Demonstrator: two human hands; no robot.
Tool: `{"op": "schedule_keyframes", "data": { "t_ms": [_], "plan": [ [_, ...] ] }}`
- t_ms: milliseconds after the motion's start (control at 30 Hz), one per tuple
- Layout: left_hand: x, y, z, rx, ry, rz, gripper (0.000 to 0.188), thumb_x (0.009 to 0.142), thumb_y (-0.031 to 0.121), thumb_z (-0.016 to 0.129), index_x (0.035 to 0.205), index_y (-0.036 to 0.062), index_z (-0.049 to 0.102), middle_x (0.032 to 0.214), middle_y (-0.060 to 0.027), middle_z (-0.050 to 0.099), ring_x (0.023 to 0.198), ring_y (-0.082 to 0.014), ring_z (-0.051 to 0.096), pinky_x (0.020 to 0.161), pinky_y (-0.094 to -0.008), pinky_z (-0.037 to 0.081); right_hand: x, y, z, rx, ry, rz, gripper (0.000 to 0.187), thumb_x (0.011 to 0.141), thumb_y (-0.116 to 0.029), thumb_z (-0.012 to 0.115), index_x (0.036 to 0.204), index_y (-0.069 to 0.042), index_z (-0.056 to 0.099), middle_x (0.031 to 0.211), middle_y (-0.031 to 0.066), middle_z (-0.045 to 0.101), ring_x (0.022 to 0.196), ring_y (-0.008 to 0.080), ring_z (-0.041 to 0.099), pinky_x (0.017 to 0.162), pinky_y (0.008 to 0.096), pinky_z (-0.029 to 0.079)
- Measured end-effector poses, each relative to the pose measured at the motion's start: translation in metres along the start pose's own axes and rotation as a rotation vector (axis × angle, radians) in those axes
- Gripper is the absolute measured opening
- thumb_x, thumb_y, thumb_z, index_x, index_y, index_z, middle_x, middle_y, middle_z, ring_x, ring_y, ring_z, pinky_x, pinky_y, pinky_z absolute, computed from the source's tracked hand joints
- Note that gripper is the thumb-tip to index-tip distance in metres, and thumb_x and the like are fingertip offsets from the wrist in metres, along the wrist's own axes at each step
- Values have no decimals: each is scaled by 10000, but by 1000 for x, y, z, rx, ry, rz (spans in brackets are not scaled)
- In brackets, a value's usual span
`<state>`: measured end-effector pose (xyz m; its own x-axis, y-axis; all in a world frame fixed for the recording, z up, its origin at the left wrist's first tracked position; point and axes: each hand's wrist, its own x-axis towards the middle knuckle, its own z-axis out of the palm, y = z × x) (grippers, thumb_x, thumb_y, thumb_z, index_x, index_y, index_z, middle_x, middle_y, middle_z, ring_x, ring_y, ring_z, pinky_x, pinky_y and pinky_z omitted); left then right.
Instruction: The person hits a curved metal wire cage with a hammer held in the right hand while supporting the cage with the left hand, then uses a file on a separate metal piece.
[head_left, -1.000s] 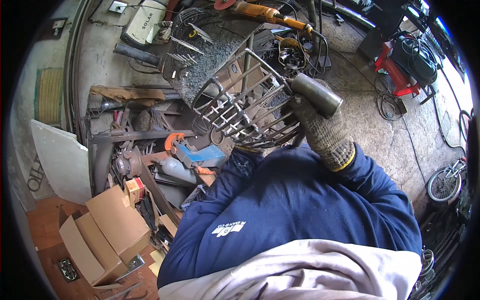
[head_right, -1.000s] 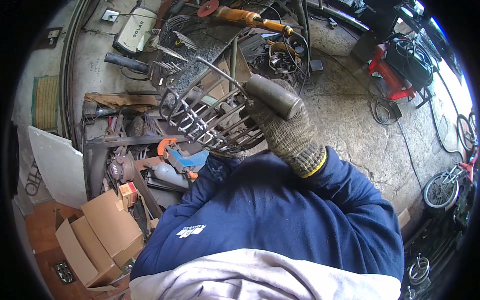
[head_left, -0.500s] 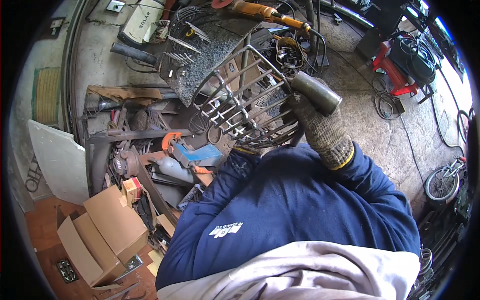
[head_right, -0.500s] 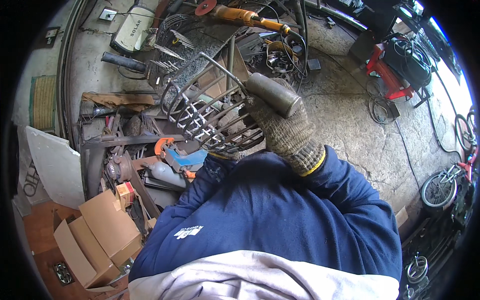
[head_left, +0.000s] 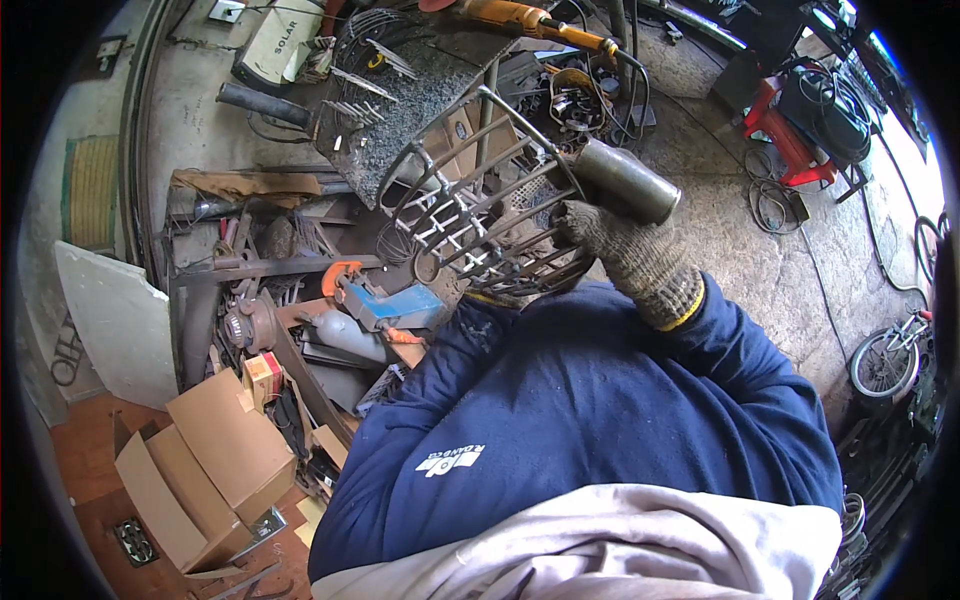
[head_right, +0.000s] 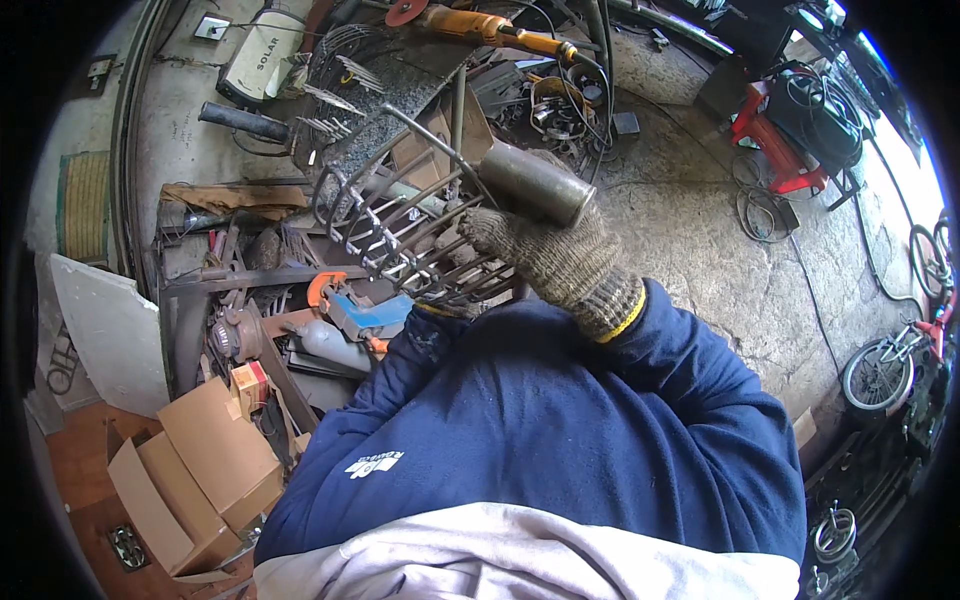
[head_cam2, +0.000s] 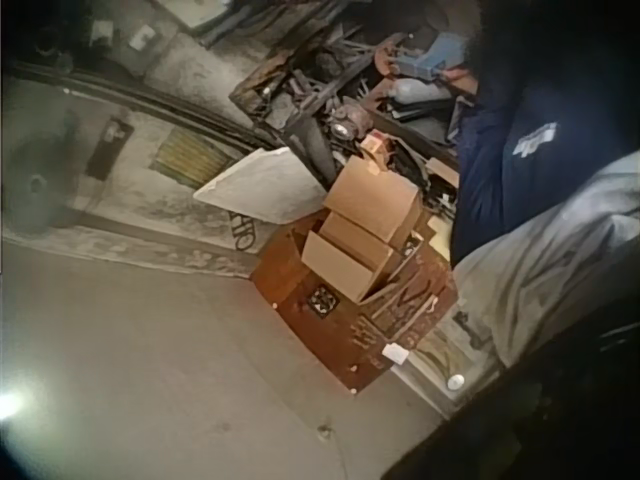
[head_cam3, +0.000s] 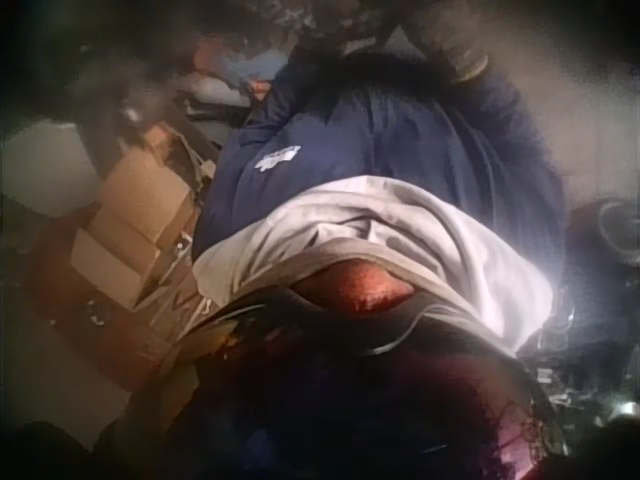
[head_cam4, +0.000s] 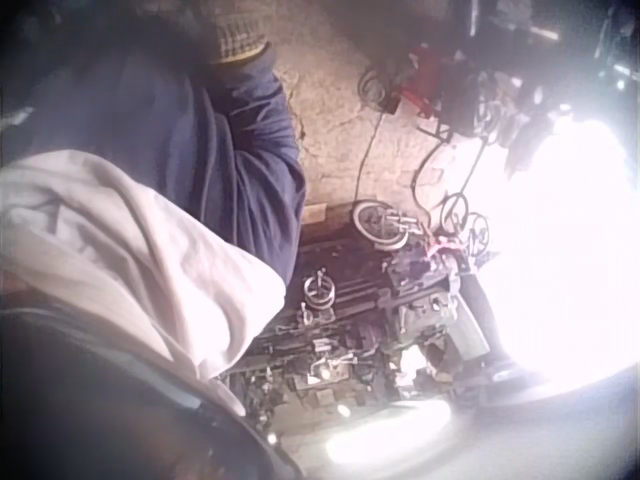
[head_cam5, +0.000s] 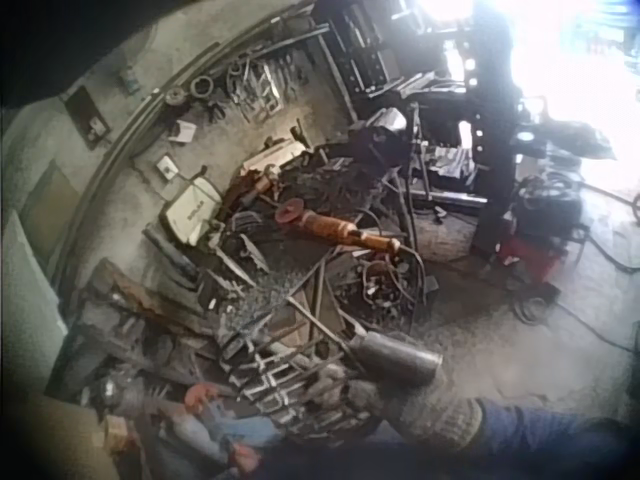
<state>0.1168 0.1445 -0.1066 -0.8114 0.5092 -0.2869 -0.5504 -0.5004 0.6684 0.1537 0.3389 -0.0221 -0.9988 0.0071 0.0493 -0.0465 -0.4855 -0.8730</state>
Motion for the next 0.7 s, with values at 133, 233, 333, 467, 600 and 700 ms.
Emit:
{"op": "schedule_keyframes", "data": {
  "t_ms": [133, 233, 333, 467, 600, 700],
  "plan": [
    [-5, 10, 0, -6, 15, 39, 332, 967, 458, 482, 927, 151, 601, 776, 3, 619, 637, -127, 576, 534, -322, 485, 5, 6, -6, 35, 21, 2, 553, 778, -58, 812, 1271, -12, 566, 1119, 96, 663, 1009, 177, 644, 786, 311, 578],
    [-11, 23, -1, -28, 45, 91, 333, 972, 460, 477, 927, 154, 599, 771, 7, 619, 629, -122, 574, 524, -318, 483, 13, 14, -9, -84, 69, -90, 536, 777, -46, 808, 1256, 0, 572, 1121, 103, 660, 992, 187, 652, 775, 329, 586],
    [-26, 35, 5, -103, 126, 182, 334, 977, 462, 473, 928, 156, 597, 766, 10, 618, 620, -116, 573, 514, -314, 482, 23, 7, -11, -245, 74, -121, 463, 834, -82, 767, 1250, -4, 580, 1081, 112, 675, 955, 190, 668, 763, 330, 591],
    [-47, 61, 36, -288, 288, 341, 336, 984, 465, 466, 928, 159, 595, 760, 16, 618, 609, -109, 570, 501, -308, 481, 32, 21, -22, -50, 265, -1, 329, 934, -201, 676, 1219, -45, 622, 1028, 71, 688, 896, 141, 654, 749, 298, 568],
    [-55, 70, 39, -387, 86, 445, 334, 981, 462, 498, 966, 146, 606, 771, 3, 634, 619, -113, 595, 496, -299, 492, 45, 49, -50, 344, 175, 79, 371, 945, -309, 655, 1229, -78, 594, 1087, 74, 662, 925, 184, 647, 813, 334, 551],
    [-55, 72, 90, -219, 394, 652, 368, 969, 433, 547, 1069, 85, 614, 879, -56, 671, 734, -161, 663, 572, -342, 565, 45, 66, -77, 135, -107, 219, 434, 985, -390, 520, 1307, -99, 517, 1250, 73, 589, 1104, 221, 580, 937, 397, 497]
  ]
}}
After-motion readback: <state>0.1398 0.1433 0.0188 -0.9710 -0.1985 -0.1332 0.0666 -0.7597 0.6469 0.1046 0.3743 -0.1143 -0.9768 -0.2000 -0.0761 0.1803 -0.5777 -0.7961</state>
